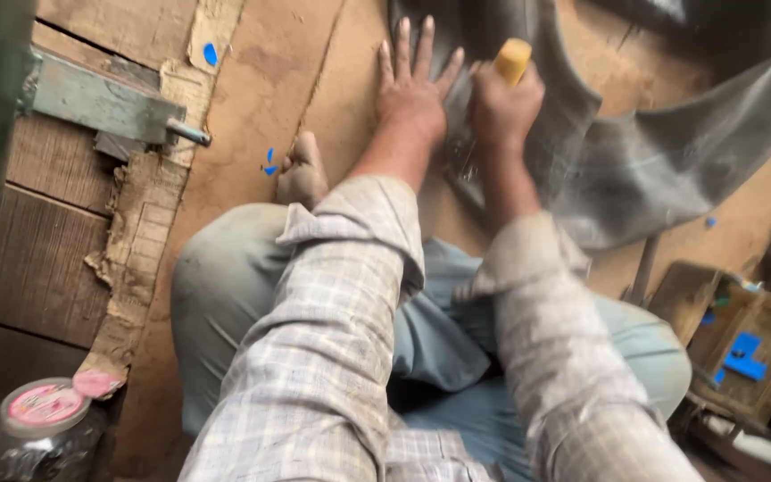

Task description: The person sits on the floor with a rubber tire inner tube. They mark the tube with a yellow marker, press a patch onto the puncture area, and use a red electric grinder to buff the rubber surface around the patch, repositioning the tube as they work.

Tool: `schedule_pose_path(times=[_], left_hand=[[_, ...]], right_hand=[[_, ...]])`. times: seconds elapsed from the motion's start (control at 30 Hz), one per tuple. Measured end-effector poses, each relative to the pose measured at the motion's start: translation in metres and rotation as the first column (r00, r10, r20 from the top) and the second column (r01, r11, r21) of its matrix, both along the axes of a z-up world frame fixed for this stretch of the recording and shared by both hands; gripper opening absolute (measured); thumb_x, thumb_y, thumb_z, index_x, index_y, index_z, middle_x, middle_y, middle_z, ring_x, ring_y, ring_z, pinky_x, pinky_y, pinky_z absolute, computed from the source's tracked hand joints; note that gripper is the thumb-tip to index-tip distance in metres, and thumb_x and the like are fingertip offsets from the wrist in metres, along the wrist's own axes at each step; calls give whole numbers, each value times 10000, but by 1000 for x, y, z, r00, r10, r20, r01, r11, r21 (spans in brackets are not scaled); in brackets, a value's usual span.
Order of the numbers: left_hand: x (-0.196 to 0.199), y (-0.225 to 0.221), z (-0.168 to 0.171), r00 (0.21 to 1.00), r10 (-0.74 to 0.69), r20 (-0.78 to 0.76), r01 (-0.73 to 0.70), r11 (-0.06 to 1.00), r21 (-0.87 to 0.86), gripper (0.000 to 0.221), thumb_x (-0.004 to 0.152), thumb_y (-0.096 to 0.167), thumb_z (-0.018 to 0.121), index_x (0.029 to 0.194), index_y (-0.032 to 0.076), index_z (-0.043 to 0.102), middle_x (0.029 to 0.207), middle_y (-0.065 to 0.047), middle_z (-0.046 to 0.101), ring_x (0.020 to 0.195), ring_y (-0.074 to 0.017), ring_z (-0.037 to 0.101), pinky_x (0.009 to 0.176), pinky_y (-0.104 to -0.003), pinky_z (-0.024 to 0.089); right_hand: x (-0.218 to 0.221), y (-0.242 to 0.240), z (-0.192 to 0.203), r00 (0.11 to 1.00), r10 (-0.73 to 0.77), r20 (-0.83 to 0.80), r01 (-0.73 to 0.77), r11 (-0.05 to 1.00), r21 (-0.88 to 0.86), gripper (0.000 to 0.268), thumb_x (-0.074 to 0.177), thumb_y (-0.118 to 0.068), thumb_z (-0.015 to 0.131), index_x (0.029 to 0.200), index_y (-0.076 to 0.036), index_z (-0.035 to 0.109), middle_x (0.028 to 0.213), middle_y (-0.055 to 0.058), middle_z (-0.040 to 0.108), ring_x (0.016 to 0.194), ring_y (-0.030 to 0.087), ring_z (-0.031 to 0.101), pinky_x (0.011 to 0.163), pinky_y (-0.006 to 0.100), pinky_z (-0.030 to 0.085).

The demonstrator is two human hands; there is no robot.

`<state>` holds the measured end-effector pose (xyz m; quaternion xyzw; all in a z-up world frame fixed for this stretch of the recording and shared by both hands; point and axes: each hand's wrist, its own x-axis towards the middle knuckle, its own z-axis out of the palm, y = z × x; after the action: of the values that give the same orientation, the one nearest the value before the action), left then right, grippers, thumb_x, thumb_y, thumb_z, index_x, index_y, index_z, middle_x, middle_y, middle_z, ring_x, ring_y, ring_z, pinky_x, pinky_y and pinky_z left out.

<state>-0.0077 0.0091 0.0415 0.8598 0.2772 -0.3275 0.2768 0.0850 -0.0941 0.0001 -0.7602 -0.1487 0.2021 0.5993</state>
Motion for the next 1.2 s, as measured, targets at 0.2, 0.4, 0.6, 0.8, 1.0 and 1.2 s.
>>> schedule_pose_path(times=[0.2,0.4,0.6,0.8,1.0,1.2], left_hand=[[-1,3,13,999,-24,-42,24,1000,-4,1129,874,291,750,1663,401,-49,1674,-150,-297,1532,-421,-278,1244,-591,-124],[11,-14,-35,999,5,35,-7,997,71,1029,933,206,679,1665,421,-11,1677,-155,-280,1521,-456,-272,1235,-640,-124],[16,-16,-54,999,42,22,-42,999,23,944,966,245,620,1624,450,-26,1666,-142,-299,1507,-447,-291,1216,-658,-133],[9,-15,-36,998,19,54,-25,994,104,979,958,232,656,1660,422,0,1679,-164,-282,1538,-438,-262,1238,-661,-117],[5,0,16,995,-39,-96,39,999,-8,1188,845,367,788,1660,392,-76,1676,-160,-296,1535,-436,-274,1229,-643,-108],[23,-8,-33,993,-47,-109,51,998,29,1130,895,304,753,1643,421,-86,1649,-177,-326,1494,-456,-297,1239,-598,-92]], right_hand=[[14,15,16,988,-78,-129,90,992,86,140,834,-68,717,823,-25,584,583,40,588,401,111,519,365,286,416],[33,-10,-30,999,50,3,-49,978,205,154,963,11,643,814,50,645,671,69,588,506,128,498,462,294,372],[24,-19,-49,776,176,606,-132,984,-117,123,831,-59,763,877,5,668,739,56,686,652,108,631,584,290,533],[30,-20,-36,995,-13,100,9,999,44,116,884,-77,750,896,26,698,767,60,689,625,114,612,569,287,517],[25,7,15,956,-197,-218,199,980,-14,149,781,-93,725,816,-27,596,587,60,567,432,153,522,403,324,445],[20,0,-16,986,-38,161,60,990,-129,246,803,-197,754,858,32,683,725,87,709,639,162,647,606,341,564]])
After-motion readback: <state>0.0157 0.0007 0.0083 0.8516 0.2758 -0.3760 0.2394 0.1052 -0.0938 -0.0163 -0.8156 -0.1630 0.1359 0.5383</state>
